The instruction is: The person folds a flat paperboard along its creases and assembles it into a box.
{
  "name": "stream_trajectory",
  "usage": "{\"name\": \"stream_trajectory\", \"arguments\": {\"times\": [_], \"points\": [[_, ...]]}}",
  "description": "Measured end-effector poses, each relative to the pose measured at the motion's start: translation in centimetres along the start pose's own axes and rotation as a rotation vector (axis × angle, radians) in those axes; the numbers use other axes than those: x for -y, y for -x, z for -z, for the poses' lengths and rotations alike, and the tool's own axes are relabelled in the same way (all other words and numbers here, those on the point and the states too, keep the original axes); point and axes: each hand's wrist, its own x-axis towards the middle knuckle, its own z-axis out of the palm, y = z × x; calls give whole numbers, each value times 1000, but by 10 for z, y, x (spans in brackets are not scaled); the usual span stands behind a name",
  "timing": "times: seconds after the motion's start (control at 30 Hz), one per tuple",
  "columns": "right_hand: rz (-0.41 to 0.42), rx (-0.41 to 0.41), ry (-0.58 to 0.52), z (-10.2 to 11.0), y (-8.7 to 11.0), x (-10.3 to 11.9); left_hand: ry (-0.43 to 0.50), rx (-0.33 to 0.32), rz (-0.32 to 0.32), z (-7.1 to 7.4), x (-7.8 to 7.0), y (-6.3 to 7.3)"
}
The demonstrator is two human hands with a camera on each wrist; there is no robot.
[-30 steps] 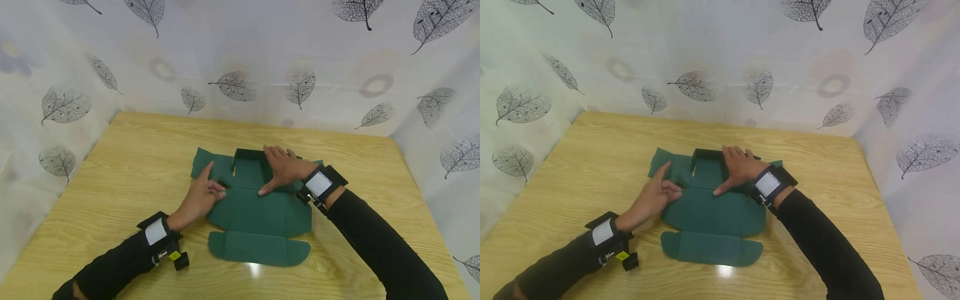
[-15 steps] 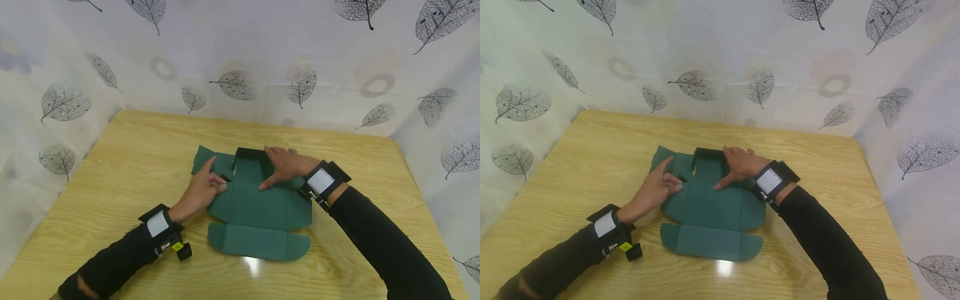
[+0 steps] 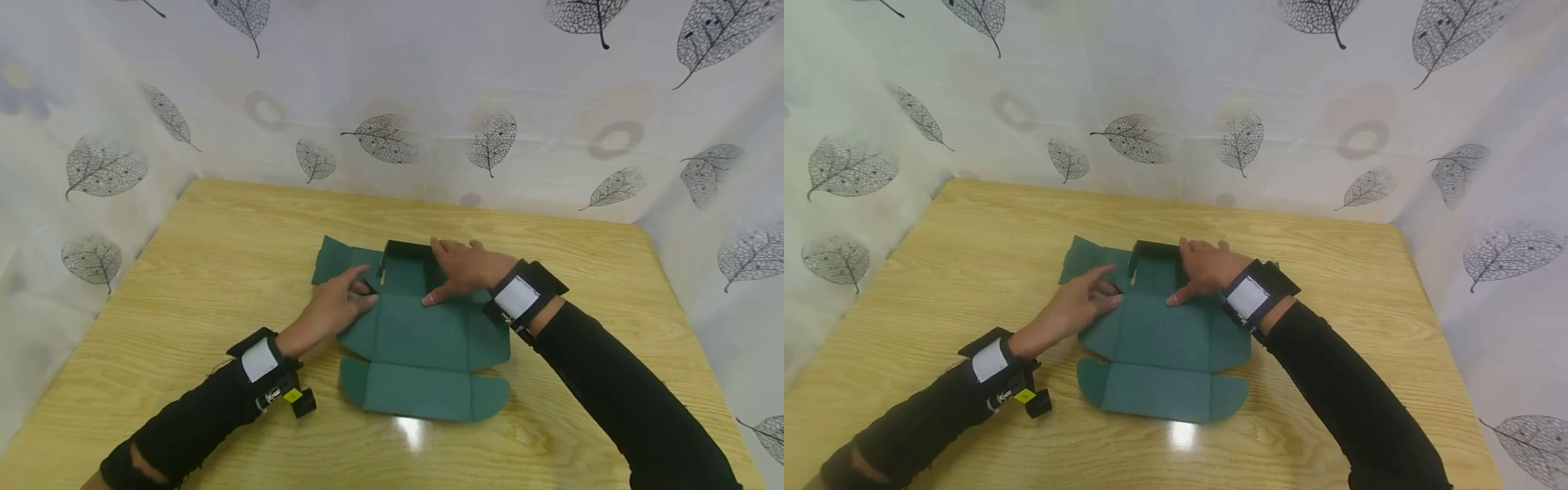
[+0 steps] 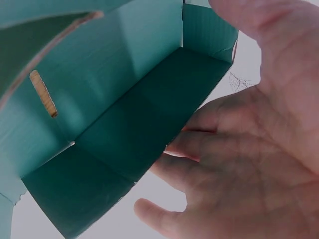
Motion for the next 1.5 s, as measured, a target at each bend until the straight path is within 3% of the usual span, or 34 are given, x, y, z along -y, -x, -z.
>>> {"name": "stream_trajectory", "arguments": {"times": [0.1, 0.3, 0.43, 0.63, 0.87, 1.1, 1.27, 1.5], "points": [[1, -10, 7, -1, 2, 2, -74, -5, -44, -3, 0, 1], [-4, -14, 23, -4, 2, 4, -191, -17, -191, -13, -3, 2], [-11, -8, 36, -5, 1, 5, -228, -1, -239, -17, -5, 2], [3, 1, 44, -3, 2, 5, -261, 5, -241, -14, -6, -2], [15, -7, 36, -1, 3, 3, -264, -34, -278, -8, -8, -12], [29, -34, 12, -1, 5, 3, -245, -39, -255, -3, -10, -12], [37, -43, 18, -2, 4, 3, -238, -43, -205, -1, -10, -9], [34, -49, 28, -4, 3, 3, -301, 14, -173, -6, -15, -2]]}}
